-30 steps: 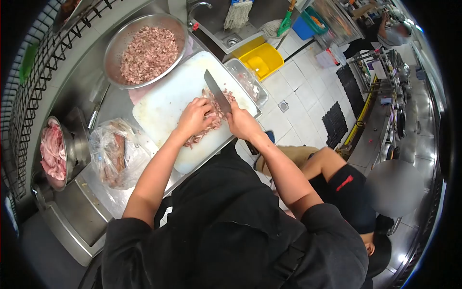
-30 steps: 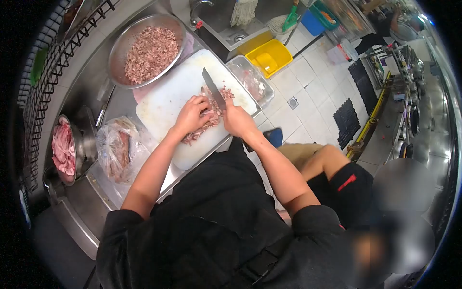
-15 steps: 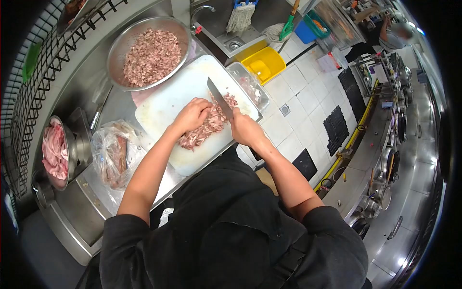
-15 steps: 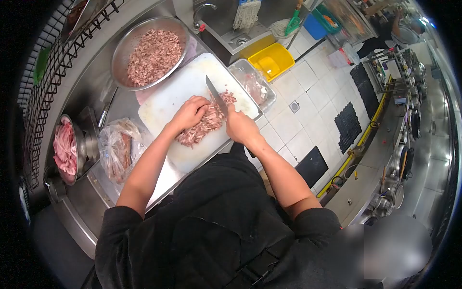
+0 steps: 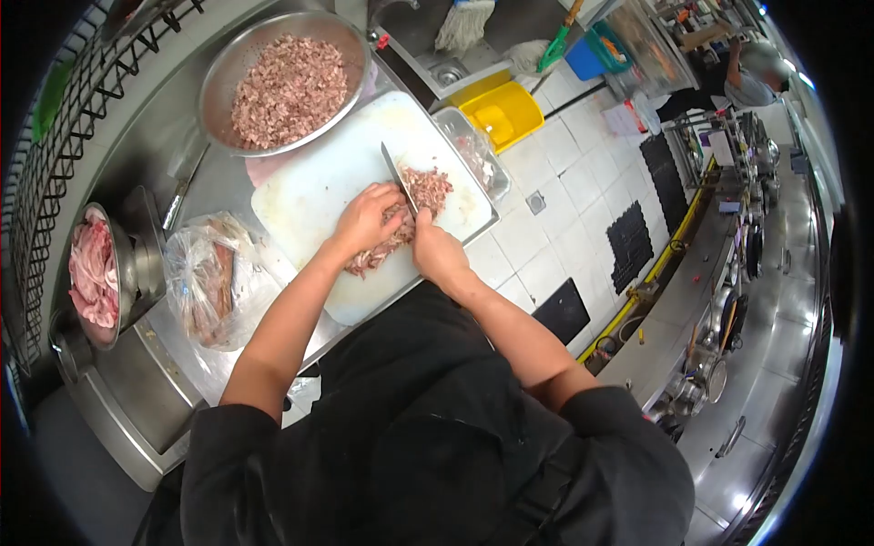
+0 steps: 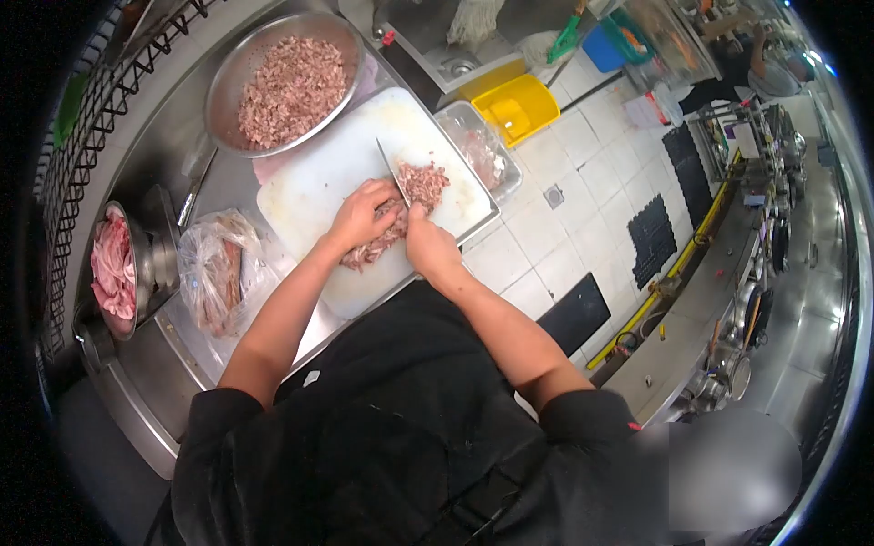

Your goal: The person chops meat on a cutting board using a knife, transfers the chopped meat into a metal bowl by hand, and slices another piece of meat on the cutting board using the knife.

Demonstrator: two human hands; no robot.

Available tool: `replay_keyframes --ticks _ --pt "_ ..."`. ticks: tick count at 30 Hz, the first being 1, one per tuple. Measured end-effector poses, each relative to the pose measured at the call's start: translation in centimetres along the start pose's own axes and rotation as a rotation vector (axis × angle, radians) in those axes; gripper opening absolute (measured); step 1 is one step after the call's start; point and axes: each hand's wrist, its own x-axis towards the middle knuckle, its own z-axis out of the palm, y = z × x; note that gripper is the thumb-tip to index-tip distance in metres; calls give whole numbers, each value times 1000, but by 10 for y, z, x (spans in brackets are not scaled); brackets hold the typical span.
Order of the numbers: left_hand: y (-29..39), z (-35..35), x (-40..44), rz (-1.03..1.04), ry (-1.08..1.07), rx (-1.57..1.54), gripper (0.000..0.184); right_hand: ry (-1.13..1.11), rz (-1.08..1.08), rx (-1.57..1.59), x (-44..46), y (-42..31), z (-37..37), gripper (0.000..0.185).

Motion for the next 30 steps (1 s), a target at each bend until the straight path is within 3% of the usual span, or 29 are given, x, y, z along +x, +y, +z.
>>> replay_keyframes --ticks 7,11,14,17,19,23,26,29,30 --pt "0 0 2 43 73 31 16 -89 -24 -57 -37 -18 -51 35" --pt "-1 2 -2 -24 72 24 15 45 -70 -22 -16 2 4 23" --pt "0 -3 -1 -13 13 -11 14 42 -57 13 4 -3 -4 24" --pt "-5 0 -1 48 99 75 13 -7 -48 10 -20 -14 -42 24" --pt "-1 1 -3 -15 90 19 12 -60 -24 7 -35 -13 -33 24" --pt "1 3 -8 -26 94 11 11 40 -57 34 -5 14 21 26" --pt "4 -9 -3 0 49 112 11 107 -115 103 8 12 5 31" --pt "-8 -5 -9 5 136 100 12 36 -128 66 5 13 -4 22" --pt "-8 -5 -11 -60 139 -16 13 73 -142 52 4 14 -1 22"
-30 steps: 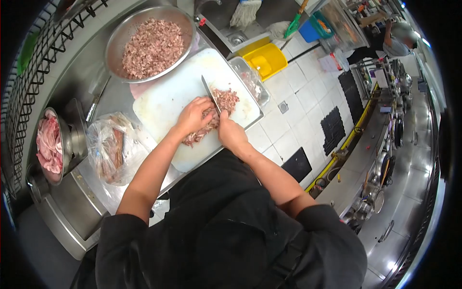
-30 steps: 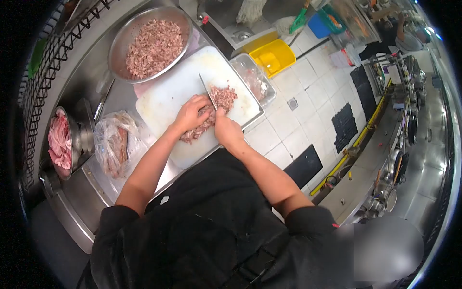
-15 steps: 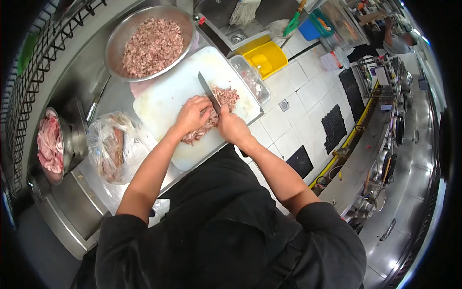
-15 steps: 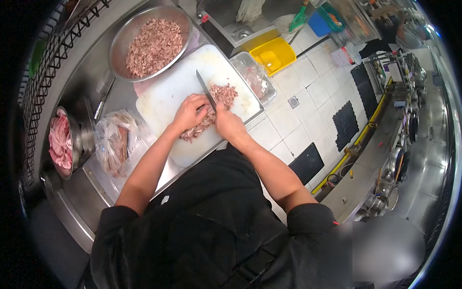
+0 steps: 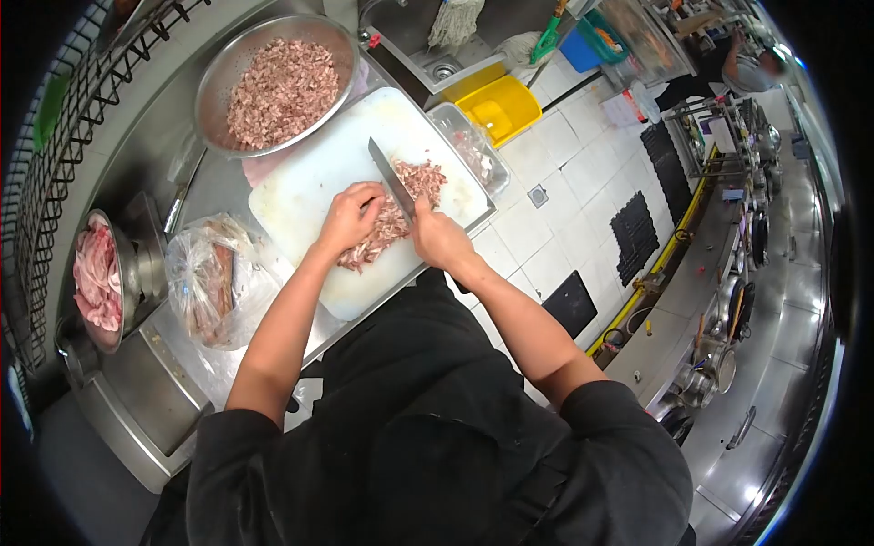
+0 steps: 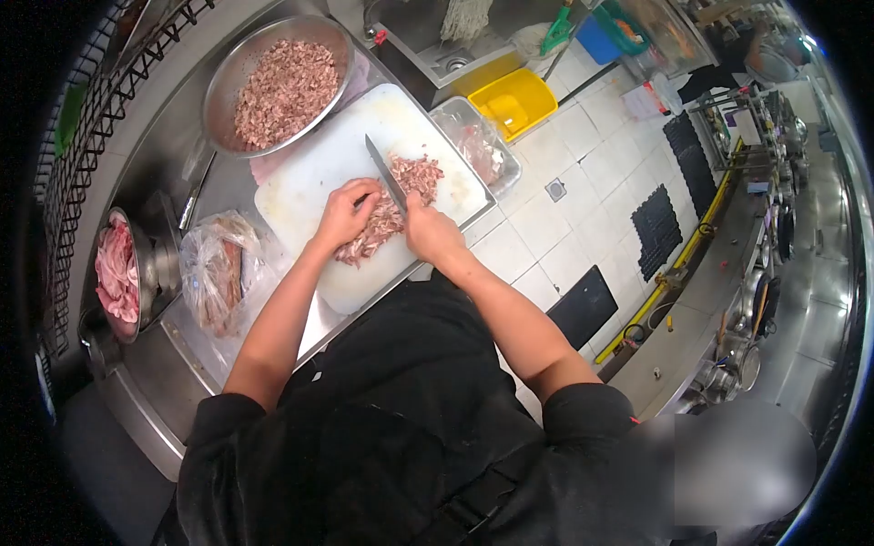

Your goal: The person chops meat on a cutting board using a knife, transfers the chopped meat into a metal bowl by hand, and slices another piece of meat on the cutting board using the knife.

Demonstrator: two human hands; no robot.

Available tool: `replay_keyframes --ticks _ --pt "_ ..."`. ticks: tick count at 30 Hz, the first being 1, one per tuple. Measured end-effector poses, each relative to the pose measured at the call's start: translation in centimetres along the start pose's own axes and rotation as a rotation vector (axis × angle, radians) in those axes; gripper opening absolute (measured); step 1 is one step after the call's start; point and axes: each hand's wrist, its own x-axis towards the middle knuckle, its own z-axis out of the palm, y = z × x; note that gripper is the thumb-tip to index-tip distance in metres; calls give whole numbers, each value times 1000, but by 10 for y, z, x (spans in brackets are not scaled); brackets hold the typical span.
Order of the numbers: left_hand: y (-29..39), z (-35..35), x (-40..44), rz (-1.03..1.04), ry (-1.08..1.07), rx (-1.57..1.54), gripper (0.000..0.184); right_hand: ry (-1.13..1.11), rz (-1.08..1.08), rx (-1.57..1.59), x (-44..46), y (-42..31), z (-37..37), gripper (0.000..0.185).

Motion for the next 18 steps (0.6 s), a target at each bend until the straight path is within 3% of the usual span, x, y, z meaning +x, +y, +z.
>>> replay_keyframes --ticks 2,11,14,18 --pt "-2 -1 2 -71 4 -109 14 39 -19 -17 2 2 2 25" --pt "5 -1 6 32 -37 7 11 -168 100 -93 -38 -41 -31 24" --pt "3 3 1 15 -37 31 11 -109 114 -53 -22 -22 10 21" --pt "5 2 2 53 -7 28 10 -42 30 9 -6 -17 -8 25"
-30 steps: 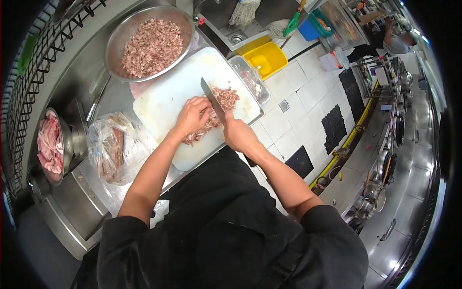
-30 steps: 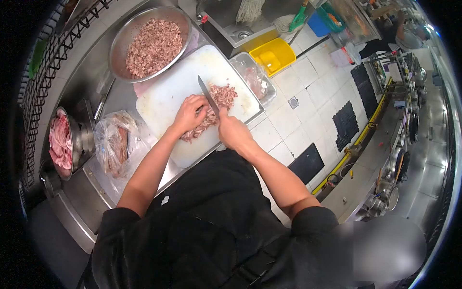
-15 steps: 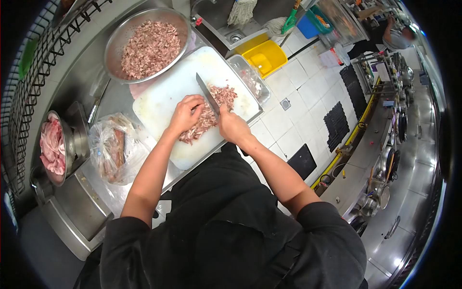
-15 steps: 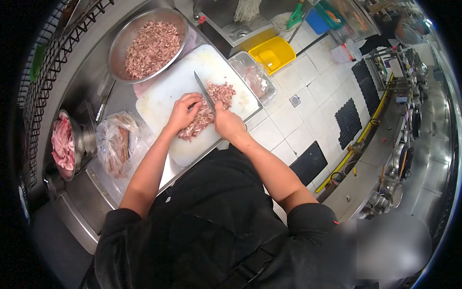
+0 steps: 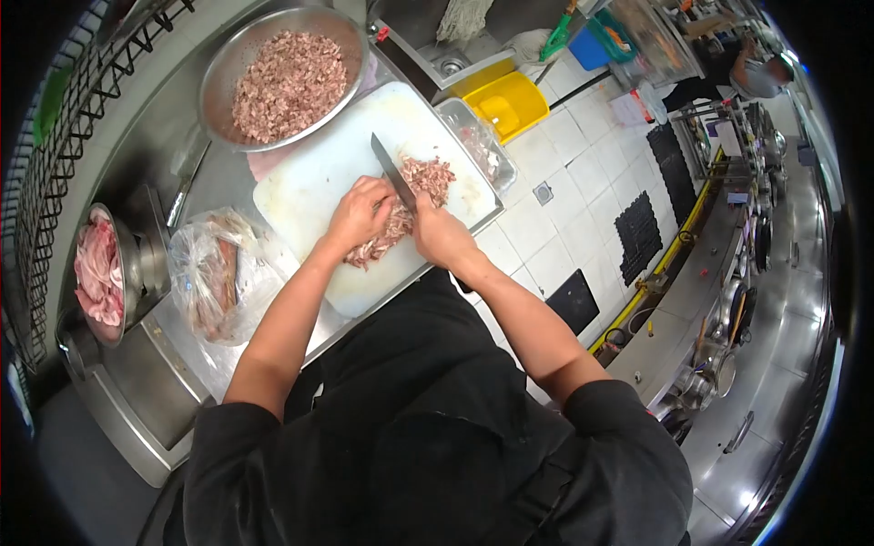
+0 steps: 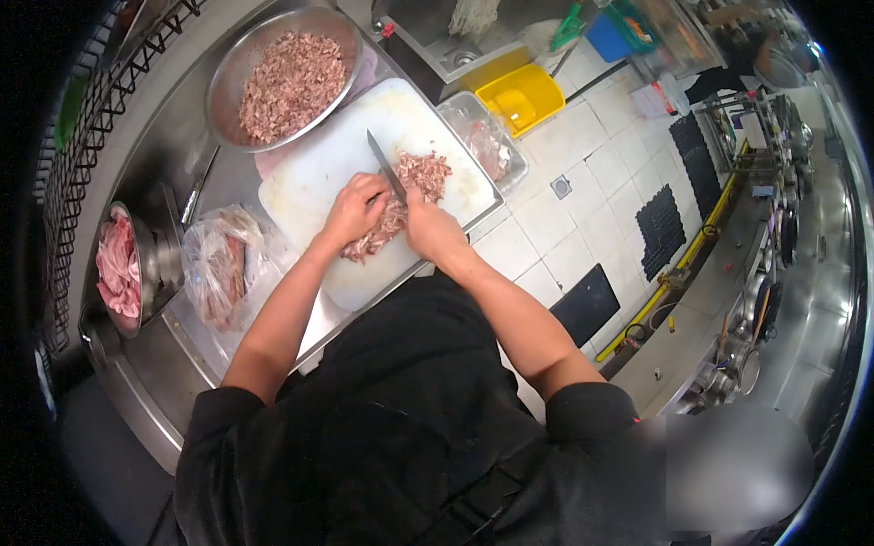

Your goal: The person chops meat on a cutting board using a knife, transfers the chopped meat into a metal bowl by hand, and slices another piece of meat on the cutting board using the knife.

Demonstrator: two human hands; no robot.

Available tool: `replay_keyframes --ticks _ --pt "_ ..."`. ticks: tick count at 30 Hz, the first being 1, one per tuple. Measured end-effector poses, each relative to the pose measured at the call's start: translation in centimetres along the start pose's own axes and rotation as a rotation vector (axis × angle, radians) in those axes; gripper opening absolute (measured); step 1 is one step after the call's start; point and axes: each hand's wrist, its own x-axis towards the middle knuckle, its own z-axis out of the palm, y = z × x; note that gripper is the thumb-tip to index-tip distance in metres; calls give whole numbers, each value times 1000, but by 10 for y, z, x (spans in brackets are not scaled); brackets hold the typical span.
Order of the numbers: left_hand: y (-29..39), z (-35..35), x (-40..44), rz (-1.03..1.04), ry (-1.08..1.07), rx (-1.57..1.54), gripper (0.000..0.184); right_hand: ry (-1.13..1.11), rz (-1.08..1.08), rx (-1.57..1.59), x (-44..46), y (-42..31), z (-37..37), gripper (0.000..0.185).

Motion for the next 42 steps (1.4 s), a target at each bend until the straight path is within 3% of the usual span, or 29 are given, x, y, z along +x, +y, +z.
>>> replay_keyframes --ticks 4,7,10,14,16,20,22,28,31,34,38,40,42 --pt "-1 2 -2 14 15 43 12 -103 63 -65 -31 -19 -12 23" --pt "-3 0 -3 -19 -40 27 12 -26 27 -38 -6 -4 23 22" --pt "2 -1 -3 11 19 14 11 32 -14 -28 1 -8 5 24" --pt "0 2 -6 6 48 35 11 -107 27 -86 -21 -20 -6 26" --pt "-1 1 -8 -10 9 27 11 23 3 -43 -7 -11 26 27" --pt "1 -9 -2 -12 -47 -25 11 -4 -37 -5 12 -9 5 27" --pt "4 -9 -8 23 74 51 11 -15 -50 -19 4 -15 -13 25" --pt "6 -8 -16 -49 30 11 11 -215 54 -48 -30 -36 -18 29" --pt "-2 -4 -16 -41 20 21 11 2 47 10 -7 -9 39 28" --pt "-5 -3 -16 -80 9 -25 12 23 -33 61 11 -13 17 27" --pt "9 -9 -15 -118 20 -53 13 -79 -22 1 -12 -23 -4 29" --pt "5 -8 -19 15 30 13 13 -118 -17 -40 -9 -28 -16 30" --pt "1 -5 -23 8 53 27 12 -204 0 -65 -17 -38 -25 31"
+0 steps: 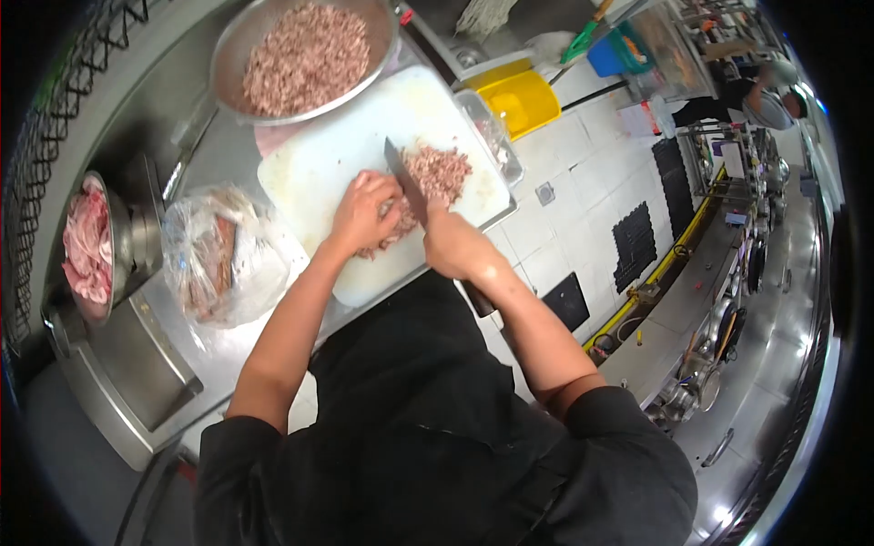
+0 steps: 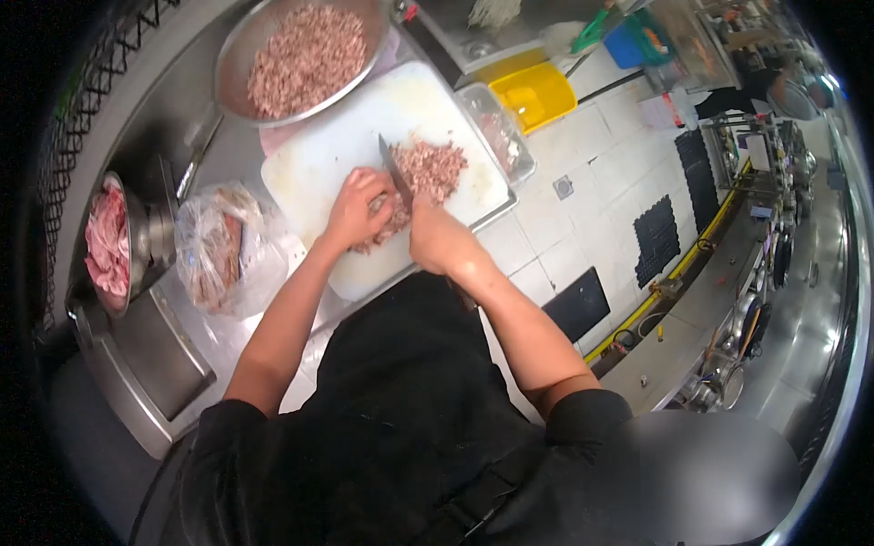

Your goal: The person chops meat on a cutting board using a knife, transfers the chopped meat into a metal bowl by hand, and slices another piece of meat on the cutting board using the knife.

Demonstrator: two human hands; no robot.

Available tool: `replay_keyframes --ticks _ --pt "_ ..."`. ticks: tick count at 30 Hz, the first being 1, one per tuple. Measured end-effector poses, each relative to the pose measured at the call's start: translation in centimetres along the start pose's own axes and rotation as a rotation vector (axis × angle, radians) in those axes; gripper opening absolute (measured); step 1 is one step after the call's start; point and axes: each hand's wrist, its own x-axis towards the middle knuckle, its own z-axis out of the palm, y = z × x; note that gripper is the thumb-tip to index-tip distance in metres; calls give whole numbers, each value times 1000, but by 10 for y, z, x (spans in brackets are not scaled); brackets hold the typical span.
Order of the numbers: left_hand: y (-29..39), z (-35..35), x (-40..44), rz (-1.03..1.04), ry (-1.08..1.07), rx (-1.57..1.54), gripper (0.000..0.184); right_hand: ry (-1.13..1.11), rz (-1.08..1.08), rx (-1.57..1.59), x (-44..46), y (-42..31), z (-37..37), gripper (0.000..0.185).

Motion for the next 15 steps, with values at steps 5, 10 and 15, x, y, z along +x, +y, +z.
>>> replay_keyframes --ticks 5,10,15 --pt "1 0 -3 -47 4 -16 12 81 91 42 9 14 59 33" --pt "6 -4 -4 -67 -19 -27 13 183 -36 175 19 12 29 26" --pt "2 -1 -2 -43 -18 12 13 207 60 112 15 10 73 32"
